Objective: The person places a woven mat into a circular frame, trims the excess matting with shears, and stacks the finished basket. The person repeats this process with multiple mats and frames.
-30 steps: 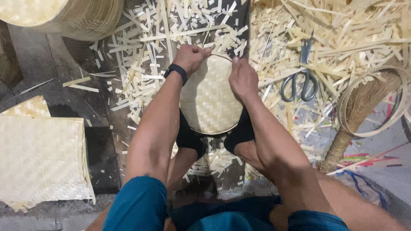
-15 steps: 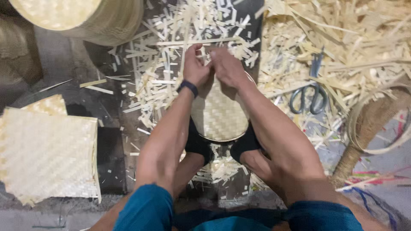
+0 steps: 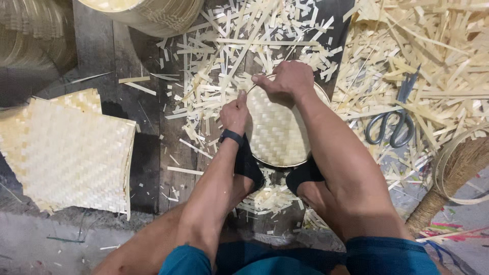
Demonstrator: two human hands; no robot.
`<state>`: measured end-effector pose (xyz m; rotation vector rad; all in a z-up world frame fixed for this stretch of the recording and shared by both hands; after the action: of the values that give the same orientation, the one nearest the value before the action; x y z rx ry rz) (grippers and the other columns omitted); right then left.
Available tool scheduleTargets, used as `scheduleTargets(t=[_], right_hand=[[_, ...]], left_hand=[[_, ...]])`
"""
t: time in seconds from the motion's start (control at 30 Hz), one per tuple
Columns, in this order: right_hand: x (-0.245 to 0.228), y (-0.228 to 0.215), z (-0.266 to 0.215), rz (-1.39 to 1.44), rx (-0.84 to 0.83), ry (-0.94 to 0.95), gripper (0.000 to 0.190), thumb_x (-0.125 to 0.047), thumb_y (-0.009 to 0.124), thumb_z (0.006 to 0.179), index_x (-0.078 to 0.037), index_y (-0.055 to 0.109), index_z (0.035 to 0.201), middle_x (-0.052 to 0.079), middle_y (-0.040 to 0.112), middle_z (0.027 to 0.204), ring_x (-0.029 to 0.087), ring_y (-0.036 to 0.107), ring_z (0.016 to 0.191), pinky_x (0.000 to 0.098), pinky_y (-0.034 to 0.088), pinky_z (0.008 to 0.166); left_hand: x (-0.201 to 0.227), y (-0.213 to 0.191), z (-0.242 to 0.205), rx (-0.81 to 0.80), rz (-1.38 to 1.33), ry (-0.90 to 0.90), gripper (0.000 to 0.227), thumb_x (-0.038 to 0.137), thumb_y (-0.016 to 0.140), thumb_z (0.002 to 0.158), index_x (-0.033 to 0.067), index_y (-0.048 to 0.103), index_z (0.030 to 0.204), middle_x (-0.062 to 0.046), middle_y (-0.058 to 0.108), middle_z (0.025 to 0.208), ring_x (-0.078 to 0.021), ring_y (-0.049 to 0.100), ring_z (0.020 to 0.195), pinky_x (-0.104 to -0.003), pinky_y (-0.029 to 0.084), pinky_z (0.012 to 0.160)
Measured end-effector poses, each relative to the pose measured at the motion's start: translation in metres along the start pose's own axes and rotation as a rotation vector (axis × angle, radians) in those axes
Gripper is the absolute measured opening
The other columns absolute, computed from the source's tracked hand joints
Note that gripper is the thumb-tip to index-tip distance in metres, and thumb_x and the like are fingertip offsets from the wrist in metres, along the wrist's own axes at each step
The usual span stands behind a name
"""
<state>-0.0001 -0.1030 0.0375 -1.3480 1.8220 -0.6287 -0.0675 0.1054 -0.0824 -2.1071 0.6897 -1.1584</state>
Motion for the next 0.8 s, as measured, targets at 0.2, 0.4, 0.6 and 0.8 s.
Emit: scheduleTargets(t=[0.2, 0.4, 0.6, 0.8], right_hand=[[0.0, 0.008, 0.007, 0.035, -0.077, 0.075, 0.082, -0.079, 0.043, 0.091, -0.006, 0.08, 0.093, 0.021, 0.073, 0.098, 0.038, 0.07, 0.099, 0.0491, 0.055, 0.086], [0.087, 0.007, -0.026, 0.297, 0.566, -0.128, 0.063, -0.052, 0.061, 0.096, 0.004, 0.066, 0.124, 0.036, 0.059, 0.123, 0.054, 0.054, 0.114, 0.061, 0.043, 0.095], [0.168, -0.089, -0.22, -0.094, 0.168, 0.156, 0.061, -0.055, 0.041, 0.111, -0.004, 0.075, 0.11, 0.026, 0.071, 0.108, 0.044, 0.068, 0.102, 0.058, 0.052, 0.094], [0.169, -0.062, -0.317, 0.024, 0.065, 0.192, 0.052, -0.054, 0.051, 0.104, -0.009, 0.073, 0.117, 0.02, 0.077, 0.101, 0.032, 0.073, 0.094, 0.0497, 0.055, 0.093]], left_hand=[[-0.021, 0.016, 0.023, -0.212, -0.446, -0.173, 0.064, 0.051, 0.074, 0.093, -0.0112, 0.075, 0.08, -0.031, 0.075, 0.086, -0.038, 0.064, 0.068, -0.05, 0.052, 0.075], [-0.018, -0.015, 0.009, 0.079, -0.43, -0.067, 0.053, 0.05, 0.071, 0.088, -0.0011, 0.078, 0.103, -0.016, 0.077, 0.092, -0.0215, 0.072, 0.085, -0.038, 0.054, 0.083], [-0.009, -0.072, -0.042, 0.093, -0.432, 0.051, 0.049, 0.046, 0.07, 0.091, -0.0005, 0.078, 0.105, -0.015, 0.079, 0.086, -0.02, 0.071, 0.079, -0.034, 0.055, 0.077], [-0.001, -0.116, -0.075, 0.07, -0.364, 0.267, 0.044, 0.043, 0.07, 0.091, 0.0004, 0.078, 0.1, -0.01, 0.079, 0.086, -0.0134, 0.073, 0.079, -0.03, 0.055, 0.076]])
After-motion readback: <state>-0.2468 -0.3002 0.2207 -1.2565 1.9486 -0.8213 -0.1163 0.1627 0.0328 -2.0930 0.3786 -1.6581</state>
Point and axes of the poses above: each hand's wrist, its own z-axis towards the middle knuckle, its own y-axis out of the palm, x = y × z, the point moved 3 cm from there along z, towards the middle knuckle
